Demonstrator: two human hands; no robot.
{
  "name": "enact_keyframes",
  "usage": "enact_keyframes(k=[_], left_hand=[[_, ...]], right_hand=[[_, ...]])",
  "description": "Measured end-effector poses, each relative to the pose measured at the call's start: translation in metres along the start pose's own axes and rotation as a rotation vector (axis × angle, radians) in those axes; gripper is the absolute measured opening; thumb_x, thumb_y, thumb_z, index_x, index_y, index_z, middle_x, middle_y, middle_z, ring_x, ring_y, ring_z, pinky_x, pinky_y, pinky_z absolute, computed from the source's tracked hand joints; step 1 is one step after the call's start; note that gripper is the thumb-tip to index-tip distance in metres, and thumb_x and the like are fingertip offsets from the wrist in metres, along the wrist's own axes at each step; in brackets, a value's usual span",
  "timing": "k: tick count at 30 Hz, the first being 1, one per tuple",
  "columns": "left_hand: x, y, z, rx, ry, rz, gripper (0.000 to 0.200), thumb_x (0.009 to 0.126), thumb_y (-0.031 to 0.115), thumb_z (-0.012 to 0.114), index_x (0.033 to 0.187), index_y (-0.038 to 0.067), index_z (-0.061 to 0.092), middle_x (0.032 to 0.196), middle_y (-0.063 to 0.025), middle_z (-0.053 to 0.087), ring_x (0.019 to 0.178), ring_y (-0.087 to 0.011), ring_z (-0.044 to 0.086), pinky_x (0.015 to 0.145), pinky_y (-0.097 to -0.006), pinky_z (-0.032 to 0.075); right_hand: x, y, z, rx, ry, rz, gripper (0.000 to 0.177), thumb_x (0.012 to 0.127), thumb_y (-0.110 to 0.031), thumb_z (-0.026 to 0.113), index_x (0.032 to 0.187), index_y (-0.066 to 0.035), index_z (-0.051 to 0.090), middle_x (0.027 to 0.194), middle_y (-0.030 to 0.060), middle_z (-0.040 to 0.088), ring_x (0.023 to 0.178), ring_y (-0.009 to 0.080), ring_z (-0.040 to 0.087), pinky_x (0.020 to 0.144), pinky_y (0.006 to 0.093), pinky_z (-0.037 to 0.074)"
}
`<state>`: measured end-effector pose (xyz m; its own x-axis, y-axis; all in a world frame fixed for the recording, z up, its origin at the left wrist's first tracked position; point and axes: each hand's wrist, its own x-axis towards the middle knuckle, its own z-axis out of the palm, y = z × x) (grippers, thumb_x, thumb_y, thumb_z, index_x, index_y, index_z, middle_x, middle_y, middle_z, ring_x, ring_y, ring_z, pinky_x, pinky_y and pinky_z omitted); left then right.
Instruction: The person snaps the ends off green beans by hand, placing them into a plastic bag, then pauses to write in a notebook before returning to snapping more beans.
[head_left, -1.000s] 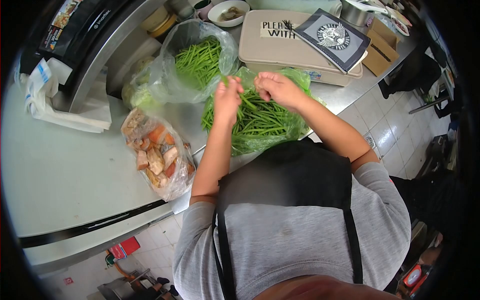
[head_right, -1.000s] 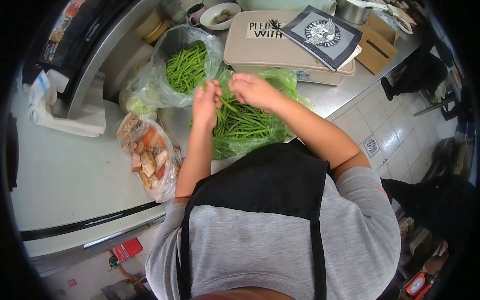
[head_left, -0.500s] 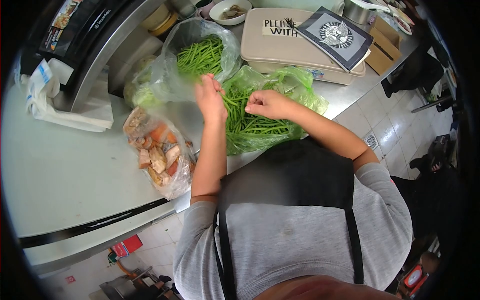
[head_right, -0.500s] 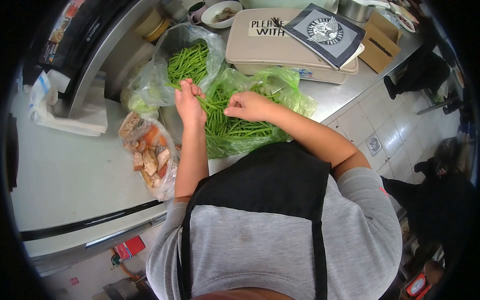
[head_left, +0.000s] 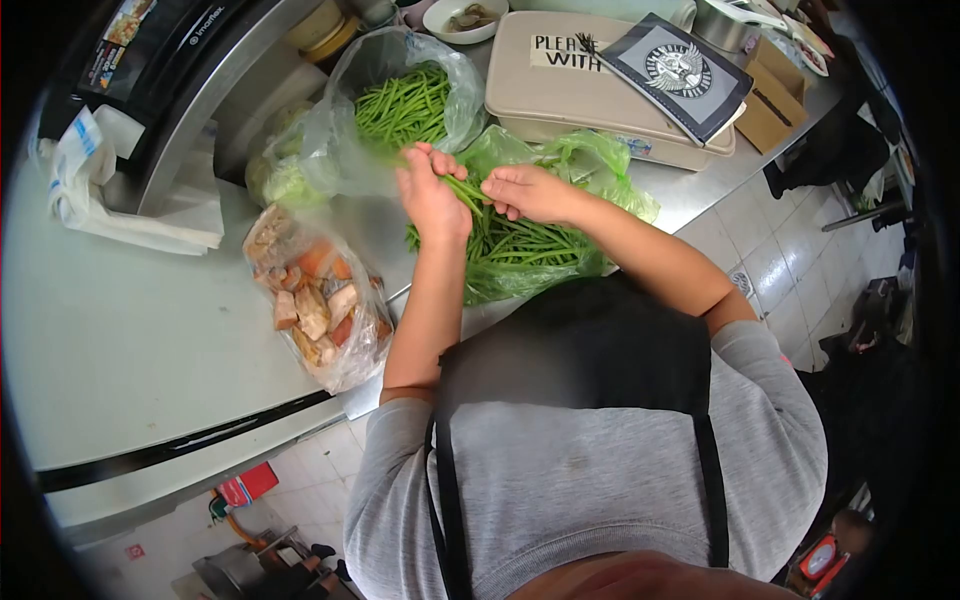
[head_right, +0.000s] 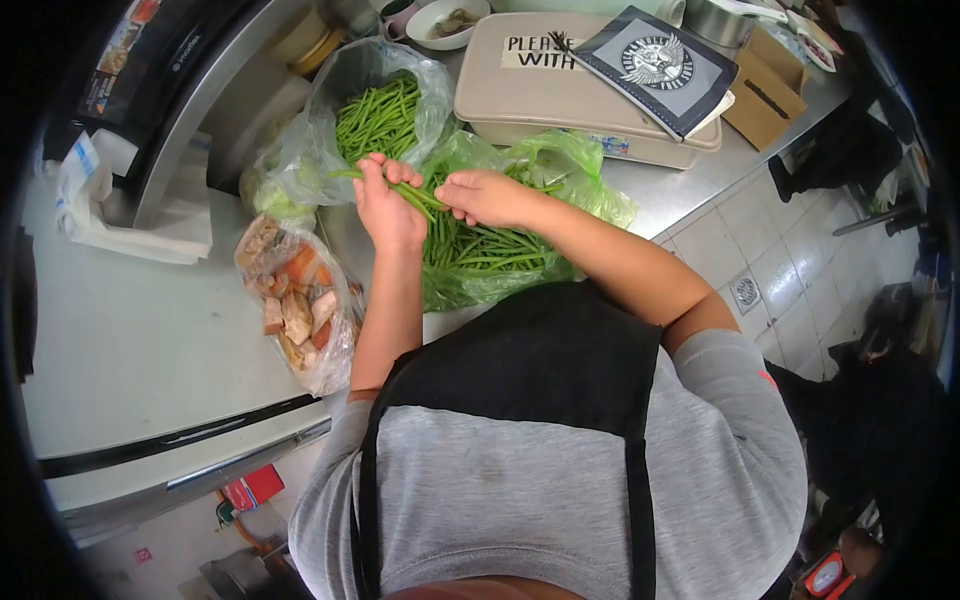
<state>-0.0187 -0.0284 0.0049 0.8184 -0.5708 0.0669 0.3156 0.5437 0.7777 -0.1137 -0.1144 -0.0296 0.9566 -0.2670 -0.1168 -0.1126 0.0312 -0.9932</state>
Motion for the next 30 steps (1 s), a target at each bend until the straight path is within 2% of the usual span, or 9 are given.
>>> enact_keyframes(k=[5,11,17,20,23,24,25,27,30], left_hand=[[0.001,0.008,0.011,-0.204,0.030,-0.097,0.015,0.088,0.023,0.037,0.083,0.009,0.037,0.060,0.0005,0.033,0.053,-0.0102,0.033,0.048,-0.0236,0.032],[0.020,-0.002,-0.018,-0.508,-0.066,-0.527,0.017,0.088,0.026,0.036,0.081,0.011,0.037,0.055,0.0018,0.031,0.045,-0.0090,0.028,0.040,-0.0217,0.026],[-0.004,0.002,0.005,-0.162,0.015,-0.165,0.022,0.088,0.030,0.037,0.079,0.011,0.036,0.055,0.0016,0.031,0.046,-0.0077,0.029,0.039,-0.0208,0.025],[-0.027,0.004,0.026,-0.113,-0.158,-0.070,0.023,0.088,0.029,0.037,0.076,0.010,0.038,0.055,0.0021,0.031,0.047,-0.0083,0.028,0.040,-0.0214,0.025],[-0.014,0.001,0.013,-0.016,-0.148,-0.131,0.022,0.087,0.029,0.041,0.076,0.010,0.035,0.053,0.0031,0.028,0.044,-0.0064,0.027,0.038,-0.0206,0.024],[-0.011,0.002,0.007,0.009,-0.123,-0.147,0.020,0.085,0.026,0.046,0.076,0.010,0.037,0.052,0.0039,0.028,0.042,-0.0061,0.027,0.037,-0.0201,0.024],[-0.009,0.002,0.004,0.050,-0.120,-0.172,0.019,0.085,0.025,0.047,0.076,0.010,0.038,0.052,0.0041,0.029,0.042,-0.0059,0.027,0.037,-0.0200,0.024],[-0.009,0.004,-0.003,0.139,-0.112,-0.227,0.017,0.083,0.022,0.049,0.077,0.010,0.040,0.052,0.0044,0.029,0.042,-0.0055,0.028,0.037,-0.0198,0.024],[-0.011,0.001,-0.010,0.180,-0.131,-0.294,0.014,0.082,0.020,0.051,0.082,0.009,0.044,0.053,0.0046,0.031,0.041,-0.0051,0.029,0.036,-0.0195,0.024]], right_hand=[[-0.006,-0.017,0.001,-0.167,0.153,-0.092,0.022,0.085,-0.023,0.045,0.073,-0.005,0.049,0.063,-0.0013,0.045,0.056,0.0065,0.042,0.052,0.0194,0.036],[-0.005,0.002,0.008,0.052,0.179,-0.320,0.020,0.086,-0.019,0.042,0.073,-0.005,0.045,0.063,-0.0012,0.044,0.055,0.0062,0.040,0.052,0.0202,0.035],[0.002,0.003,0.016,0.343,0.349,-0.141,0.019,0.084,-0.021,0.044,0.074,-0.004,0.047,0.055,-0.0023,0.039,0.048,0.0067,0.035,0.045,0.0210,0.031],[0.005,-0.002,0.006,0.736,0.320,0.013,0.028,0.082,-0.028,0.046,0.068,-0.004,0.046,0.056,-0.0005,0.042,0.049,0.0088,0.039,0.046,0.0223,0.033],[0.005,0.005,-0.011,0.096,0.242,0.110,0.035,0.079,-0.035,0.051,0.063,-0.004,0.048,0.060,0.0041,0.049,0.053,0.0131,0.044,0.049,0.0259,0.037],[0.002,0.004,-0.013,-0.536,0.211,0.107,0.036,0.074,-0.038,0.055,0.064,-0.004,0.055,0.067,0.0092,0.056,0.062,0.0186,0.053,0.055,0.0311,0.042],[-0.001,0.003,-0.012,-0.712,0.137,0.147,0.035,0.073,-0.039,0.056,0.067,-0.004,0.056,0.069,0.0101,0.057,0.064,0.0204,0.054,0.057,0.0327,0.043],[-0.014,-0.001,-0.005,-1.054,-0.018,0.234,0.036,0.070,-0.040,0.058,0.072,-0.004,0.059,0.072,0.0120,0.059,0.070,0.0242,0.057,0.061,0.0360,0.044],[-0.011,0.017,-0.008,-1.001,0.027,0.185,0.035,0.068,-0.038,0.059,0.074,-0.003,0.060,0.074,0.0126,0.059,0.073,0.0282,0.057,0.063,0.0386,0.044]])
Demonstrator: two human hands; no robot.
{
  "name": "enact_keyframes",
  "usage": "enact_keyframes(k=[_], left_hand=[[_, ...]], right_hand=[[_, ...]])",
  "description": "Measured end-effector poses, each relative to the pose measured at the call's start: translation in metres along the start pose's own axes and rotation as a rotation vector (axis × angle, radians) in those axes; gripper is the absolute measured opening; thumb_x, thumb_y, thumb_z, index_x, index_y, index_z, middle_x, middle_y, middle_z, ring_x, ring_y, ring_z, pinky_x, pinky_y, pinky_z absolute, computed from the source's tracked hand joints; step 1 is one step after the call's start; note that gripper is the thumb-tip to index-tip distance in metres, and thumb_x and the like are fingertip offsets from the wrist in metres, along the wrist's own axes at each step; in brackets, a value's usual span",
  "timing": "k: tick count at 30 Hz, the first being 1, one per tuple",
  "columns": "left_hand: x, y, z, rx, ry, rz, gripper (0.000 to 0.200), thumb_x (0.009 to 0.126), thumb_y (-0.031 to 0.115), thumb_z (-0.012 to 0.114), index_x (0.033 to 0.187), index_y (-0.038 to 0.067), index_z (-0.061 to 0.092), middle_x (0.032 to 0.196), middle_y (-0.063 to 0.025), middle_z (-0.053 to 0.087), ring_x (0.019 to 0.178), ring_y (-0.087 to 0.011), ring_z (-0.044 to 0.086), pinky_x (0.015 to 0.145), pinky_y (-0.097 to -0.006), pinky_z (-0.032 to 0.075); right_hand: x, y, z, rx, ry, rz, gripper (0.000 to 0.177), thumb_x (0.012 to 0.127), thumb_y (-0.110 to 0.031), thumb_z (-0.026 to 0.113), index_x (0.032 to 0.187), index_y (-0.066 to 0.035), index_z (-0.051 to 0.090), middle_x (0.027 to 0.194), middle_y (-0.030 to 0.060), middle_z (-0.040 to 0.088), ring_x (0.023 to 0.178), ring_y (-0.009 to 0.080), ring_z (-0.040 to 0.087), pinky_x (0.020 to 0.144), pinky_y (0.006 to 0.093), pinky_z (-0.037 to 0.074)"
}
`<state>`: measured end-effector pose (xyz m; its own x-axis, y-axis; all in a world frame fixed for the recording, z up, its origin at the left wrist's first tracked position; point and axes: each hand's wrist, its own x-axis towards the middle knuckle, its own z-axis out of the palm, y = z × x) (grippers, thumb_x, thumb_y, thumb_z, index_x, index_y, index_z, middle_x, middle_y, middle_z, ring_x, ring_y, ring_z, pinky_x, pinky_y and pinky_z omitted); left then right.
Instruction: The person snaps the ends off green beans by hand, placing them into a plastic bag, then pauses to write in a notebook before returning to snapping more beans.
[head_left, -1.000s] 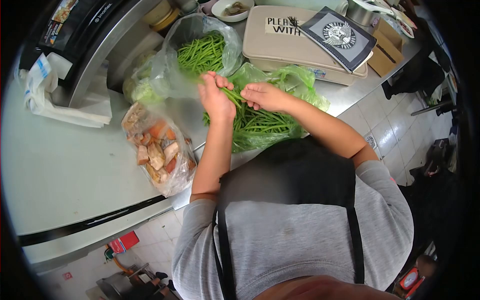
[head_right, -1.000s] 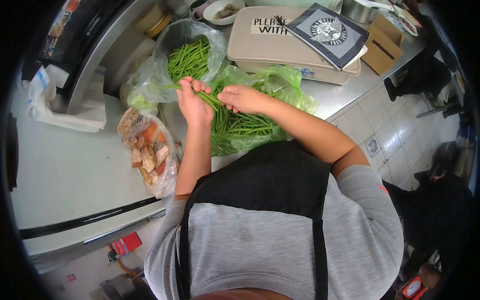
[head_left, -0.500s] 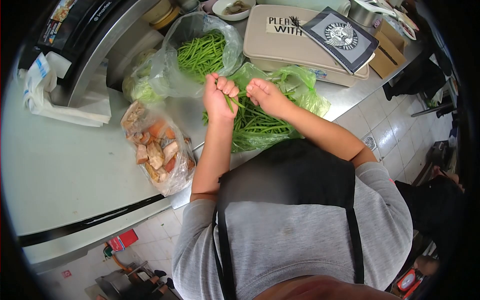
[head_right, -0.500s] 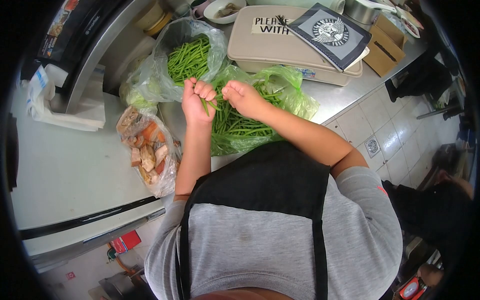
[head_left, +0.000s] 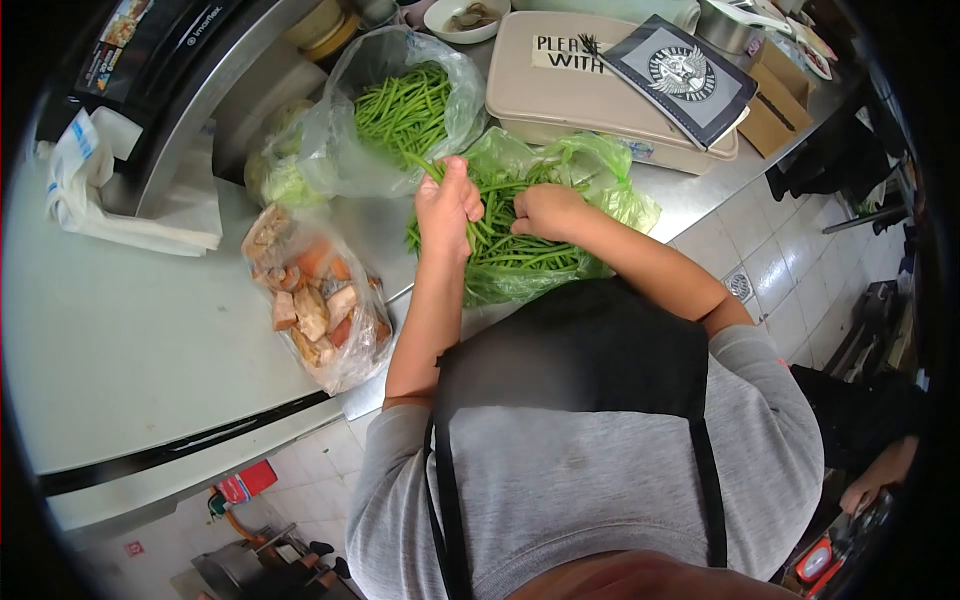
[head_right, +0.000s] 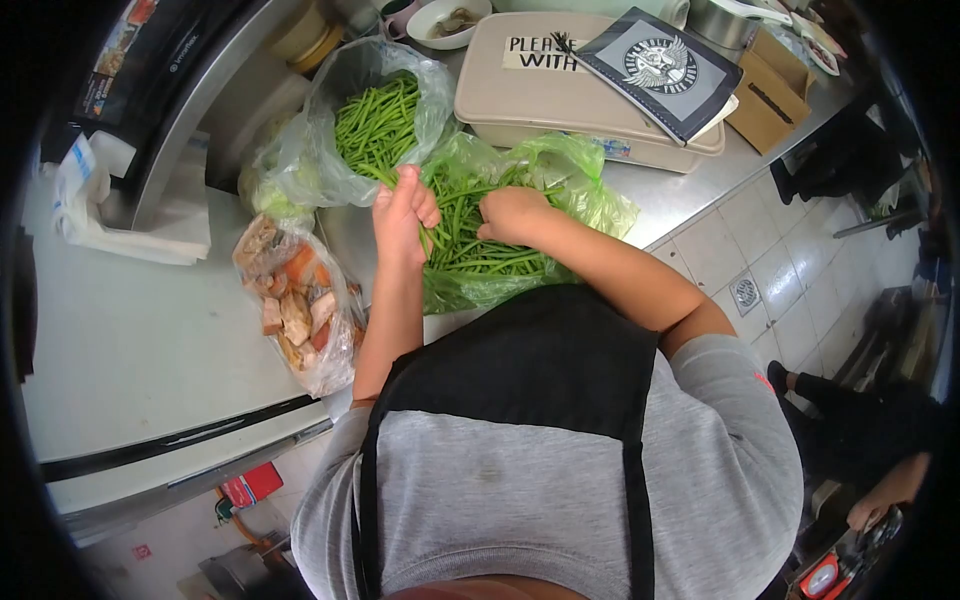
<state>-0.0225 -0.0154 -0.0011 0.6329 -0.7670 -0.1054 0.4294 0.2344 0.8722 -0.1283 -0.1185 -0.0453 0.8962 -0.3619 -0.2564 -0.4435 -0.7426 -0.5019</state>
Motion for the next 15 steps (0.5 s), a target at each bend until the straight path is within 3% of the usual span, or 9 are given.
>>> enact_keyframes(k=[4,7,8,11,13,15], left_hand=[[-0.006,-0.008,-0.010,0.131,0.041,-0.069,0.015,0.082,0.018,0.051,0.089,0.006,0.047,0.056,0.0038,0.036,0.041,-0.0042,0.029,0.037,-0.0188,0.024],[-0.009,-0.016,-0.008,0.246,-0.016,-0.115,0.017,0.082,0.016,0.051,0.093,0.003,0.049,0.061,0.0020,0.042,0.041,-0.0034,0.030,0.037,-0.0185,0.023],[-0.011,-0.019,-0.002,0.296,-0.066,-0.121,0.019,0.081,0.016,0.051,0.094,0.003,0.049,0.063,0.0013,0.045,0.041,-0.0031,0.030,0.036,-0.0185,0.023],[-0.015,-0.024,0.010,0.378,-0.225,-0.072,0.019,0.081,0.014,0.052,0.094,0.001,0.051,0.075,-0.0024,0.055,0.046,-0.0042,0.039,0.042,-0.0185,0.031],[-0.007,-0.033,0.008,0.446,-0.276,0.049,0.017,0.080,0.013,0.053,0.092,0.001,0.053,0.080,-0.0030,0.057,0.051,-0.0056,0.044,0.047,-0.0190,0.035],[-0.004,-0.027,0.003,0.593,-0.242,0.072,0.014,0.078,0.013,0.055,0.084,0.001,0.056,0.071,-0.0010,0.057,0.056,-0.0070,0.048,0.053,-0.0197,0.037]], right_hand=[[-0.005,0.012,-0.014,0.125,0.212,-0.075,0.024,0.072,-0.027,0.059,0.077,-0.004,0.056,0.070,0.0077,0.058,0.061,0.0209,0.055,0.056,0.0322,0.043],[-0.015,0.008,-0.034,0.582,0.285,-0.122,0.010,0.075,-0.013,0.056,0.075,-0.003,0.053,0.064,0.0021,0.053,0.057,0.0116,0.051,0.053,0.0261,0.041],[-0.016,0.006,-0.037,0.860,0.240,-0.150,0.003,0.077,-0.005,0.052,0.076,-0.003,0.050,0.064,-0.0024,0.048,0.058,0.0057,0.046,0.052,0.0212,0.039],[-0.013,0.002,-0.037,1.187,0.265,-0.264,0.003,0.078,-0.004,0.052,0.080,-0.003,0.050,0.066,-0.0024,0.049,0.059,0.0061,0.047,0.053,0.0206,0.039],[-0.014,0.002,-0.039,1.143,0.259,-0.291,0.004,0.078,-0.006,0.052,0.078,-0.002,0.051,0.065,-0.0024,0.049,0.059,0.0057,0.047,0.054,0.0209,0.040],[-0.016,0.001,-0.043,0.947,0.323,-0.308,0.006,0.077,-0.008,0.053,0.076,-0.002,0.051,0.064,-0.0010,0.050,0.059,0.0076,0.048,0.054,0.0225,0.041]])
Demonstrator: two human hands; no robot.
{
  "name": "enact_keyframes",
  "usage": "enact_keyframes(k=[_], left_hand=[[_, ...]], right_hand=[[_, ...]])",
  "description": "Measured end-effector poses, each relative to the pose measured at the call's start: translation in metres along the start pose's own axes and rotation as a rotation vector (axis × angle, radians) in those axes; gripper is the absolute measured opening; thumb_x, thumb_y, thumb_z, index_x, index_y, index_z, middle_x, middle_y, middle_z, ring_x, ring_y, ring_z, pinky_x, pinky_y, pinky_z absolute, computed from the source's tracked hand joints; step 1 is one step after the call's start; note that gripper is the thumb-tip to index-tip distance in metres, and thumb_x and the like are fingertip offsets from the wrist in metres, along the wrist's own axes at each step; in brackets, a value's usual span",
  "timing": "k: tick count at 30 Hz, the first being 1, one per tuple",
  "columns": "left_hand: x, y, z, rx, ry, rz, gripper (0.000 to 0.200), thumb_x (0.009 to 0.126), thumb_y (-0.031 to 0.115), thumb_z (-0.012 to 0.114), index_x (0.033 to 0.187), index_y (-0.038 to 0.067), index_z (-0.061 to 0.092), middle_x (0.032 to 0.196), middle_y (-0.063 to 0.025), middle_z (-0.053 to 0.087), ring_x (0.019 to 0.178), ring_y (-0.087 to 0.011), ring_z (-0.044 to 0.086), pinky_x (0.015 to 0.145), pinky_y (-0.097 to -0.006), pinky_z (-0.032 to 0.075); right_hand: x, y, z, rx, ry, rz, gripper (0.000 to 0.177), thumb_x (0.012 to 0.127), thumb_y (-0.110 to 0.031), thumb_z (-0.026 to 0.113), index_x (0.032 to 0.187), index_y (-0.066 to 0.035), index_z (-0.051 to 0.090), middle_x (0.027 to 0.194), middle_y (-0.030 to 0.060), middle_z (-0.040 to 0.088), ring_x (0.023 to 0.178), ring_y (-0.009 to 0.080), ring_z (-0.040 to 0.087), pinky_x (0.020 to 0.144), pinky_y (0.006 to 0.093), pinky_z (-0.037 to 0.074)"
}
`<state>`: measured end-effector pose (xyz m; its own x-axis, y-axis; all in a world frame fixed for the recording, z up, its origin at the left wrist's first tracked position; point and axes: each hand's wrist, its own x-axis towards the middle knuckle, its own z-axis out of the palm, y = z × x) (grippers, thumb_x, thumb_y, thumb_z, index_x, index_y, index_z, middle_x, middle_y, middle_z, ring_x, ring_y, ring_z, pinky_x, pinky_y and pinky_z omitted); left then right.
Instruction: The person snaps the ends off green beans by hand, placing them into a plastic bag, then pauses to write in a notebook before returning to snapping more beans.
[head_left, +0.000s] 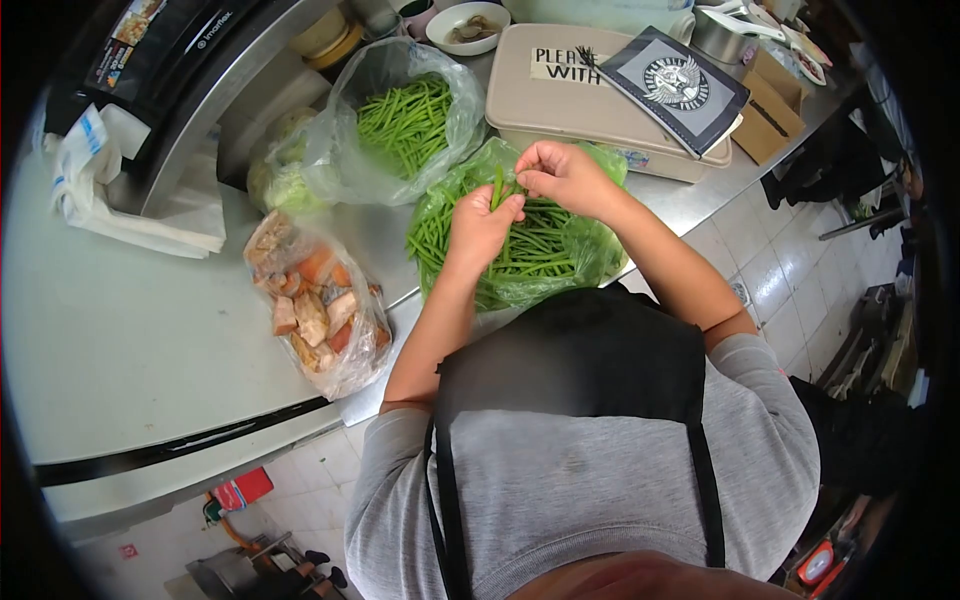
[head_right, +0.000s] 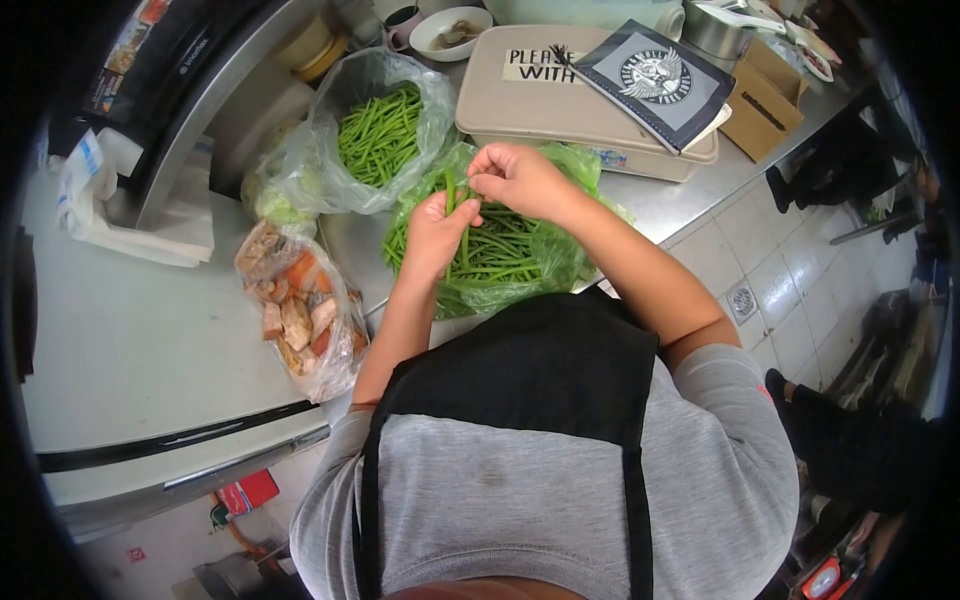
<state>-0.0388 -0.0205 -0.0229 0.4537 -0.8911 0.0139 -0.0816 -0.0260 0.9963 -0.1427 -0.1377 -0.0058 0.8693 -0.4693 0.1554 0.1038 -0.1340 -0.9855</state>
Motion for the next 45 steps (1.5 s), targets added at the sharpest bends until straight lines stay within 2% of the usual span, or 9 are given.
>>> enact_keyframes(k=[8,11,20,23,27,32,35,38,45], left_hand=[[-0.005,0.021,-0.014,0.576,0.138,0.082,0.021,0.074,0.018,0.057,0.078,-0.003,0.057,0.061,-0.0135,0.058,0.054,-0.0169,0.055,0.054,-0.0289,0.042],[-0.008,0.022,-0.008,0.422,0.064,0.033,0.020,0.076,0.018,0.056,0.080,-0.002,0.057,0.058,-0.0034,0.055,0.052,-0.0070,0.046,0.049,-0.0230,0.037],[-0.002,0.019,-0.008,0.179,0.026,-0.079,0.015,0.075,0.016,0.057,0.080,0.001,0.058,0.056,0.0005,0.052,0.050,-0.0042,0.042,0.047,-0.0198,0.033],[-0.001,0.022,-0.013,0.211,-0.042,-0.113,0.015,0.075,0.016,0.057,0.078,0.001,0.058,0.055,0.0009,0.051,0.050,-0.0049,0.042,0.046,-0.0208,0.034],[-0.004,0.032,-0.022,0.483,-0.128,-0.115,0.015,0.074,0.015,0.058,0.074,0.000,0.058,0.055,0.0009,0.051,0.050,-0.0059,0.043,0.046,-0.0219,0.034],[-0.002,0.040,-0.021,0.609,-0.178,-0.059,0.018,0.076,0.017,0.056,0.068,0.000,0.055,0.058,-0.0003,0.053,0.050,-0.0067,0.045,0.046,-0.0223,0.035],[0.003,0.020,-0.021,0.348,-0.204,-0.041,0.018,0.079,0.019,0.052,0.072,0.002,0.053,0.060,-0.0005,0.052,0.049,-0.0067,0.043,0.044,-0.0215,0.034],[0.005,0.026,-0.020,-0.265,-0.190,-0.320,0.017,0.082,0.021,0.050,0.079,0.004,0.051,0.059,-0.0010,0.049,0.044,-0.0104,0.040,0.042,-0.0224,0.034],[0.010,0.019,-0.028,-0.921,0.011,-0.210,0.016,0.085,0.023,0.045,0.086,0.007,0.045,0.064,-0.0018,0.043,0.049,-0.0093,0.037,0.042,-0.0205,0.032]], right_hand=[[-0.003,-0.023,-0.004,-1.139,0.065,-0.413,0.008,0.069,-0.011,0.054,0.071,-0.003,0.053,0.068,0.0118,0.055,0.062,0.0291,0.054,0.056,0.0364,0.043],[-0.005,-0.016,0.008,-1.141,0.205,-0.344,0.012,0.071,-0.015,0.050,0.067,-0.003,0.050,0.066,0.0136,0.056,0.063,0.0322,0.054,0.055,0.0390,0.043],[0.007,0.028,0.008,-0.065,0.301,0.088,0.012,0.074,-0.014,0.048,0.072,-0.002,0.050,0.058,0.0089,0.050,0.054,0.0133,0.046,0.052,0.0289,0.039],[0.001,0.009,0.003,-0.370,0.241,-0.065,0.008,0.078,-0.013,0.047,0.077,-0.004,0.049,0.060,-0.0011,0.047,0.055,0.0077,0.044,0.050,0.0221,0.037],[0.001,-0.004,-0.012,-0.391,-0.069,-0.053,0.008,0.076,-0.012,0.050,0.078,-0.005,0.052,0.063,0.0015,0.051,0.058,0.0107,0.048,0.053,0.0261,0.040],[0.000,-0.014,-0.010,-1.058,-0.103,-0.335,0.010,0.075,-0.016,0.052,0.077,-0.006,0.054,0.065,0.0054,0.055,0.059,0.0141,0.052,0.057,0.0283,0.042],[-0.001,-0.019,0.005,-1.046,0.113,-0.191,0.017,0.076,-0.019,0.048,0.079,-0.004,0.055,0.074,0.0149,0.058,0.064,0.0298,0.055,0.058,0.0327,0.044],[0.011,0.007,0.001,-0.448,0.269,-0.073,0.021,0.078,-0.022,0.048,0.079,-0.003,0.056,0.069,0.0123,0.059,0.055,0.0234,0.055,0.054,0.0292,0.044],[-0.011,0.008,0.009,-0.058,-0.170,0.325,0.028,0.083,-0.027,0.048,0.079,-0.001,0.054,0.066,0.0029,0.056,0.058,0.0090,0.050,0.055,0.0210,0.041]])
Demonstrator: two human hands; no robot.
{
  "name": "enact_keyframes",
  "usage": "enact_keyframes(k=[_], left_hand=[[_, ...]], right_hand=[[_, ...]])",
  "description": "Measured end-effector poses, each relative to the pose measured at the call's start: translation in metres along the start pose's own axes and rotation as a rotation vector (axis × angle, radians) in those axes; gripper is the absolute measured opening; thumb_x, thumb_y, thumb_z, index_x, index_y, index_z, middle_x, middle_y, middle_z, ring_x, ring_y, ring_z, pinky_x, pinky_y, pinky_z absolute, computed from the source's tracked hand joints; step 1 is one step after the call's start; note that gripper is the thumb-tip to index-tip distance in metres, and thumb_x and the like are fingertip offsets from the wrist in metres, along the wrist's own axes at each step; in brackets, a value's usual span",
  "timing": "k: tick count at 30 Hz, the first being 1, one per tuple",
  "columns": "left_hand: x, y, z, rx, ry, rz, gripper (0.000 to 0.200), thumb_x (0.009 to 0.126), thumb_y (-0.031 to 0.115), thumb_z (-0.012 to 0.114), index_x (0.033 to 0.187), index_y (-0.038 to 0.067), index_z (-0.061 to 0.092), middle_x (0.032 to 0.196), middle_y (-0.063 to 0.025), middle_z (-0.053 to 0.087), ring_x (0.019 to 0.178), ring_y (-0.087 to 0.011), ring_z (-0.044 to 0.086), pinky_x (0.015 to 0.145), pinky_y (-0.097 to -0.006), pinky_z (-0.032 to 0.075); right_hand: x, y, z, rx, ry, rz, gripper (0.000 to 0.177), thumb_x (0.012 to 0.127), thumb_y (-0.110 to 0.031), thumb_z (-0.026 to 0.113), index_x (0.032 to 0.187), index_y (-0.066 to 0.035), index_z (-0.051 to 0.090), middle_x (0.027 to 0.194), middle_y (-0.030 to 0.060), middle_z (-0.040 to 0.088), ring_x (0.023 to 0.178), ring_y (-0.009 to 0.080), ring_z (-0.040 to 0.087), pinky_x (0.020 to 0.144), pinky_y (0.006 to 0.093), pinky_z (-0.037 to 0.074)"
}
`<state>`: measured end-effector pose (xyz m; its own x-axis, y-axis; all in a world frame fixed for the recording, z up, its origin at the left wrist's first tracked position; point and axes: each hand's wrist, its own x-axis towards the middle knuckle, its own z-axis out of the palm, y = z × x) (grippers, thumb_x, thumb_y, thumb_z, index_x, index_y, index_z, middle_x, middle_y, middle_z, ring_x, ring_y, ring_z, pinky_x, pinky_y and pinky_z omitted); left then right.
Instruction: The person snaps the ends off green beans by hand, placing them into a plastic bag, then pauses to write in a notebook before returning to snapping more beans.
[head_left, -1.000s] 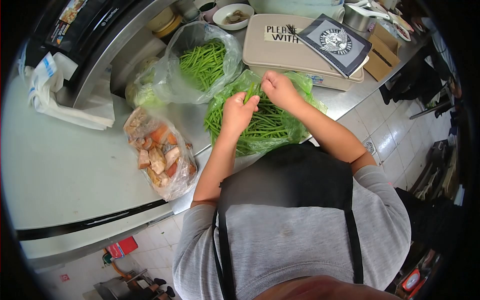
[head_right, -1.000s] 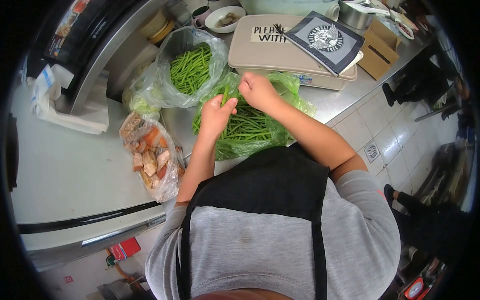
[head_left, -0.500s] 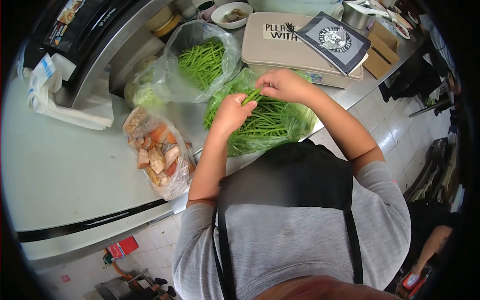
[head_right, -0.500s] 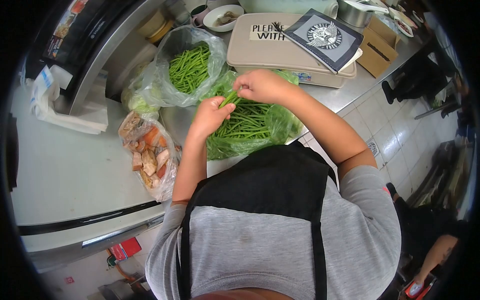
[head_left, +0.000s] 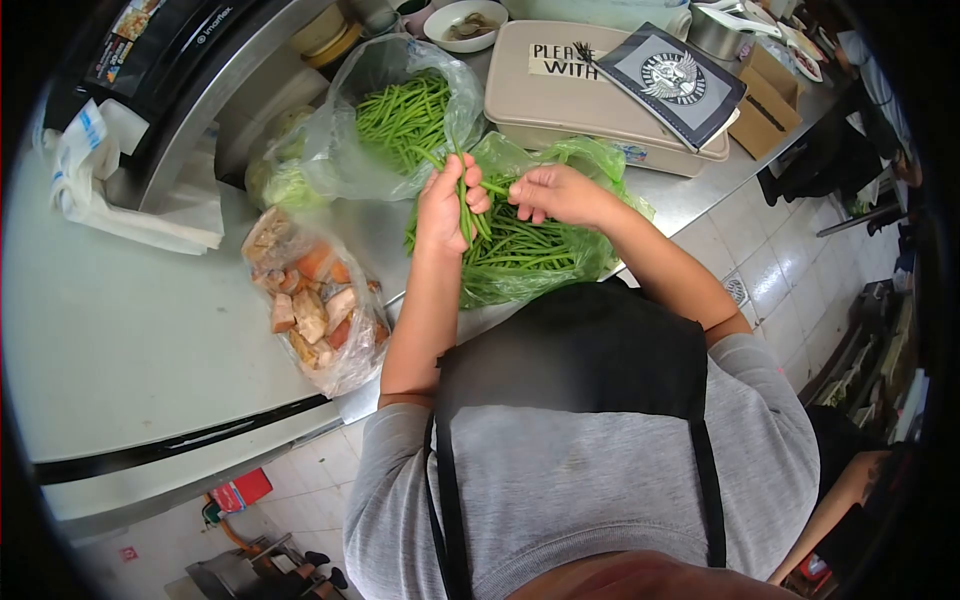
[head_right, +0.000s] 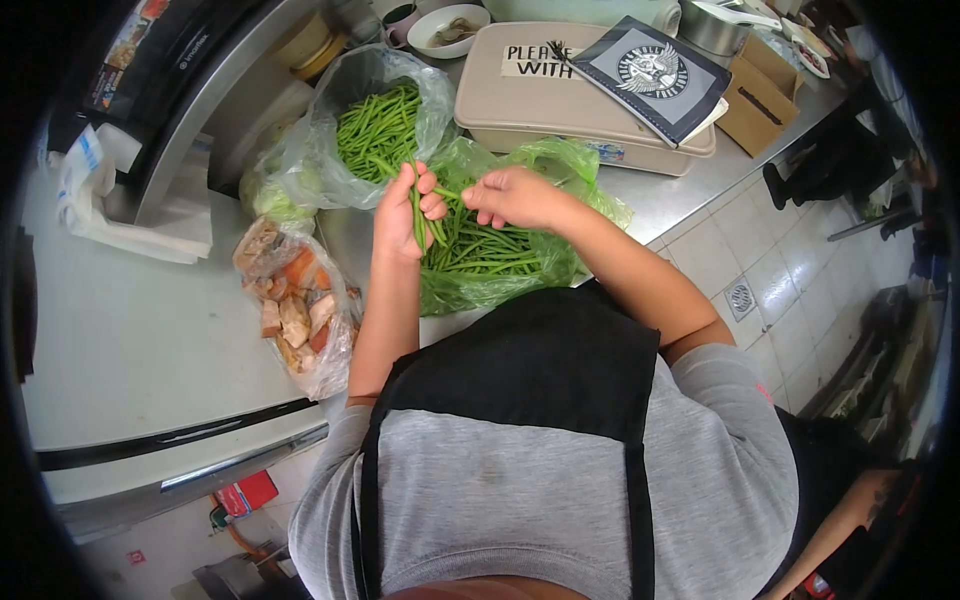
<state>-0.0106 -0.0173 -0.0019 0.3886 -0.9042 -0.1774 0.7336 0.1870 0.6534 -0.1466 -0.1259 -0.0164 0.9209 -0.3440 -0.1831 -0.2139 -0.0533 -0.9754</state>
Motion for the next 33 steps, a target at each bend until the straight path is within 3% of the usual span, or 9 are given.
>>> enact_keyframes(k=[3,6,12,15,18,22,26,29,33], left_hand=[[0.003,0.000,-0.002,-0.054,0.003,0.042,0.016,0.086,0.023,0.044,0.087,0.007,0.044,0.065,-0.0020,0.043,0.049,-0.0094,0.037,0.042,-0.0206,0.033],[0.001,0.000,-0.001,-0.061,0.022,0.080,0.016,0.086,0.023,0.043,0.086,0.007,0.043,0.065,-0.0019,0.042,0.049,-0.0091,0.036,0.043,-0.0208,0.032],[-0.011,-0.012,0.027,0.274,0.202,0.338,0.018,0.087,0.024,0.041,0.084,0.007,0.042,0.065,-0.0018,0.042,0.048,-0.0079,0.034,0.042,-0.0200,0.029],[-0.011,-0.015,0.035,0.291,0.161,0.484,0.018,0.087,0.024,0.040,0.084,0.006,0.042,0.065,-0.0019,0.043,0.047,-0.0068,0.033,0.042,-0.0193,0.027],[-0.004,-0.011,0.034,0.335,0.223,0.527,0.019,0.087,0.024,0.040,0.084,0.005,0.042,0.063,-0.0012,0.043,0.047,-0.0060,0.033,0.041,-0.0191,0.025],[0.011,-0.004,0.004,0.627,0.328,0.548,0.022,0.086,0.025,0.042,0.078,0.004,0.045,0.060,0.0011,0.042,0.048,-0.0058,0.032,0.044,-0.0214,0.028],[0.009,0.001,-0.013,0.707,0.340,0.544,0.022,0.085,0.025,0.045,0.077,0.004,0.046,0.059,0.0011,0.041,0.049,-0.0067,0.034,0.047,-0.0217,0.031],[0.008,0.002,-0.016,0.643,0.301,0.476,0.021,0.083,0.023,0.048,0.079,0.003,0.047,0.057,0.0007,0.042,0.047,-0.0077,0.037,0.045,-0.0217,0.032],[-0.005,0.000,-0.009,0.620,0.320,0.369,0.019,0.081,0.020,0.052,0.078,0.002,0.048,0.057,0.0001,0.042,0.044,-0.0086,0.039,0.041,-0.0220,0.033]], right_hand=[[0.002,0.007,0.002,-0.144,-0.009,-0.079,0.025,0.083,-0.026,0.048,0.077,-0.002,0.053,0.067,0.0016,0.055,0.058,0.0091,0.050,0.056,0.0212,0.042],[0.002,0.004,0.005,0.024,0.022,-0.157,0.022,0.080,-0.022,0.050,0.070,-0.003,0.052,0.061,0.0024,0.053,0.057,0.0092,0.049,0.053,0.0236,0.041],[0.003,-0.002,0.020,-0.671,0.372,-0.280,0.025,0.074,-0.023,0.046,0.064,-0.001,0.052,0.064,0.0194,0.052,0.063,0.0346,0.051,0.058,0.0399,0.042],[0.010,0.010,0.016,-0.654,0.403,-0.209,0.028,0.074,-0.027,0.046,0.066,-0.002,0.055,0.067,0.0200,0.054,0.068,0.0367,0.052,0.060,0.0413,0.042],[0.005,0.009,0.013,-0.522,0.270,-0.079,0.033,0.074,-0.033,0.049,0.069,-0.002,0.057,0.068,0.0187,0.055,0.067,0.0354,0.053,0.060,0.0409,0.043],[-0.004,0.008,-0.003,-1.031,-0.007,0.109,0.038,0.072,-0.041,0.053,0.077,-0.004,0.059,0.073,0.0144,0.059,0.070,0.0295,0.057,0.063,0.0388,0.044],[-0.015,0.025,0.010,-1.122,0.038,0.088,0.033,0.067,-0.033,0.060,0.087,-0.006,0.058,0.085,0.0097,0.057,0.082,0.0257,0.055,0.069,0.0351,0.045],[-0.013,0.045,0.019,-1.152,0.183,-0.098,0.026,0.069,-0.026,0.056,0.086,-0.007,0.058,0.085,0.0103,0.057,0.084,0.0259,0.055,0.072,0.0368,0.043],[-0.010,0.048,0.005,-1.018,0.178,-0.106,0.020,0.068,-0.016,0.049,0.085,-0.008,0.057,0.085,0.0116,0.057,0.082,0.0266,0.055,0.071,0.0402,0.041]])
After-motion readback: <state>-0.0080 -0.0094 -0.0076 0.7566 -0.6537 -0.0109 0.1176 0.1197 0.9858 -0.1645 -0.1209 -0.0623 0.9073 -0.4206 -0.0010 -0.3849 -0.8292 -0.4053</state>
